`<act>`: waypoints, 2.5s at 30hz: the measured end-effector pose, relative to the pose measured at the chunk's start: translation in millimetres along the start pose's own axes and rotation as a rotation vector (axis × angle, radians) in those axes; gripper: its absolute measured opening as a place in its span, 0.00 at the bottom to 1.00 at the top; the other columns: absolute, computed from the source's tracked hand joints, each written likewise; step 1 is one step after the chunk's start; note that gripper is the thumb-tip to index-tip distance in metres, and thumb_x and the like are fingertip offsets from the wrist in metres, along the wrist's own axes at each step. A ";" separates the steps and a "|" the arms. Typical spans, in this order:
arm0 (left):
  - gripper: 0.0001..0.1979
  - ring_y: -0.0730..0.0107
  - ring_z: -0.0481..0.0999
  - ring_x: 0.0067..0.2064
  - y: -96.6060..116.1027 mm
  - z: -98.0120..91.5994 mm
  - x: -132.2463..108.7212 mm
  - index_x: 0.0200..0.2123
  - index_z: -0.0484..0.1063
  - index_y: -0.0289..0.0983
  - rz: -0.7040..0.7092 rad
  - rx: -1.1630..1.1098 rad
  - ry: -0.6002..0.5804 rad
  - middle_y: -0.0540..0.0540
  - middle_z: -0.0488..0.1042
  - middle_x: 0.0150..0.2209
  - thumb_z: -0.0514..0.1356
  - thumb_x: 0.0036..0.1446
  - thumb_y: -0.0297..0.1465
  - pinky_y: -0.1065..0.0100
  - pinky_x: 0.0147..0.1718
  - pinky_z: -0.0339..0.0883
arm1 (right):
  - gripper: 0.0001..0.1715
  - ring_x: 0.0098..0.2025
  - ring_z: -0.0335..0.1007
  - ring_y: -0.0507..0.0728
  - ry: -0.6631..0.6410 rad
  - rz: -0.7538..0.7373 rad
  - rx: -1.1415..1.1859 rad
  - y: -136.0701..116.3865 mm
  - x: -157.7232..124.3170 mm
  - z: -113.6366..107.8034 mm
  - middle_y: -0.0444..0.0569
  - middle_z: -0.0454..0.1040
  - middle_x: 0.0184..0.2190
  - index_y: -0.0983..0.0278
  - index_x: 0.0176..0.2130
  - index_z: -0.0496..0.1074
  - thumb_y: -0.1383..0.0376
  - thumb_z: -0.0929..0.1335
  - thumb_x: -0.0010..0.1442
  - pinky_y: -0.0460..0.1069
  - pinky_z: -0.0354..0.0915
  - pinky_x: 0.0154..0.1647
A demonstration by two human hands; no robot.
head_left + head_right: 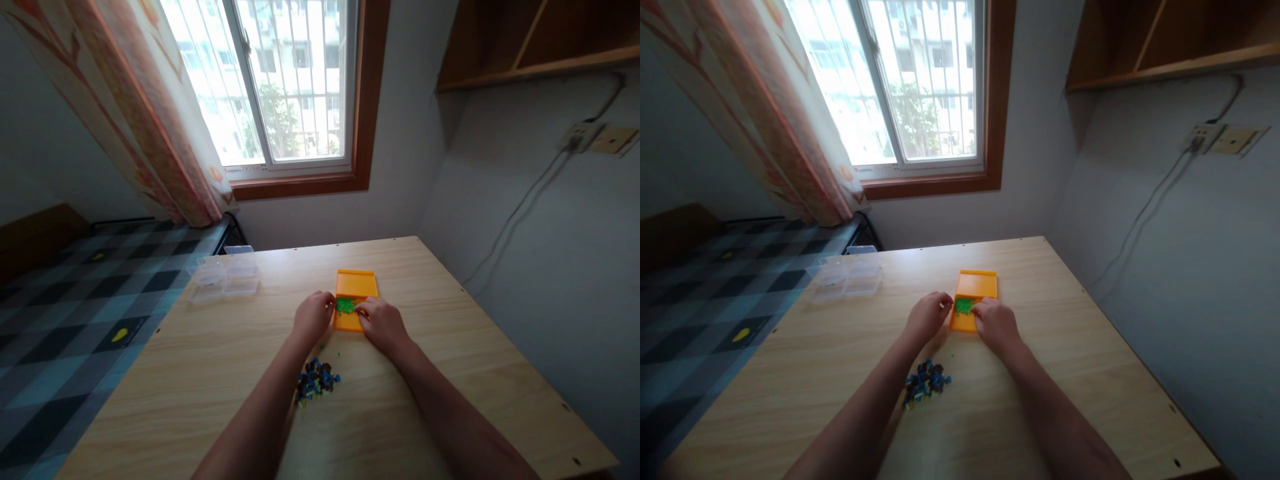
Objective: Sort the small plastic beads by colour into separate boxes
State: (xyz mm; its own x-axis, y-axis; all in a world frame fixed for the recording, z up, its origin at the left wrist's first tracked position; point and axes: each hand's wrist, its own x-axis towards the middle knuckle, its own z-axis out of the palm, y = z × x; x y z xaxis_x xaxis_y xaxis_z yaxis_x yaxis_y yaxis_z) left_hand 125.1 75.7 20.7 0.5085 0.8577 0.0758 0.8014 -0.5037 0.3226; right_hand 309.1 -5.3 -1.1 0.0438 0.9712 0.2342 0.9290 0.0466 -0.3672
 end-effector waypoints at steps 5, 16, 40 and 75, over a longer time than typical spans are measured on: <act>0.11 0.64 0.79 0.42 -17.6 -23.3 -18.9 0.41 0.82 0.39 0.068 -0.018 -0.091 0.45 0.81 0.43 0.59 0.61 0.26 0.68 0.42 0.69 | 0.13 0.42 0.75 0.55 -0.154 -0.217 0.088 -11.3 -10.1 -8.2 0.48 0.80 0.39 0.59 0.41 0.82 0.69 0.67 0.64 0.46 0.63 0.41; 0.12 0.66 0.79 0.38 -40.6 -21.2 -50.8 0.38 0.84 0.44 0.239 -0.004 -0.265 0.49 0.82 0.41 0.62 0.55 0.26 0.69 0.40 0.69 | 0.12 0.36 0.75 0.54 -0.373 -0.361 0.095 -32.8 -23.5 -3.1 0.45 0.81 0.35 0.57 0.39 0.83 0.66 0.68 0.62 0.47 0.55 0.34; 0.07 0.72 0.77 0.35 -22.7 -30.2 -19.4 0.36 0.78 0.37 0.295 -0.117 -0.113 0.50 0.80 0.35 0.61 0.56 0.22 0.73 0.36 0.67 | 0.11 0.41 0.76 0.54 -0.216 -0.013 0.036 19.7 5.8 -34.9 0.46 0.82 0.40 0.59 0.40 0.81 0.63 0.67 0.62 0.46 0.61 0.39; 0.14 0.61 0.79 0.42 24.0 -2.4 36.7 0.40 0.84 0.45 0.317 0.163 -0.293 0.45 0.81 0.41 0.62 0.54 0.26 0.68 0.40 0.70 | 0.16 0.42 0.77 0.57 -0.284 0.059 -0.089 17.5 12.1 -21.9 0.50 0.83 0.42 0.56 0.41 0.84 0.62 0.66 0.64 0.46 0.62 0.39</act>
State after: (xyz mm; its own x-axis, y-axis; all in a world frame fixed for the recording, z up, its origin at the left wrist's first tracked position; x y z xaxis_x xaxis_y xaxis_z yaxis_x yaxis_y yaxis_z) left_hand 162.3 95.4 33.5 0.7856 0.6049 -0.1301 0.6187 -0.7665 0.1723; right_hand 333.9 2.2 15.1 0.0061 0.9987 -0.0506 0.9569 -0.0205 -0.2897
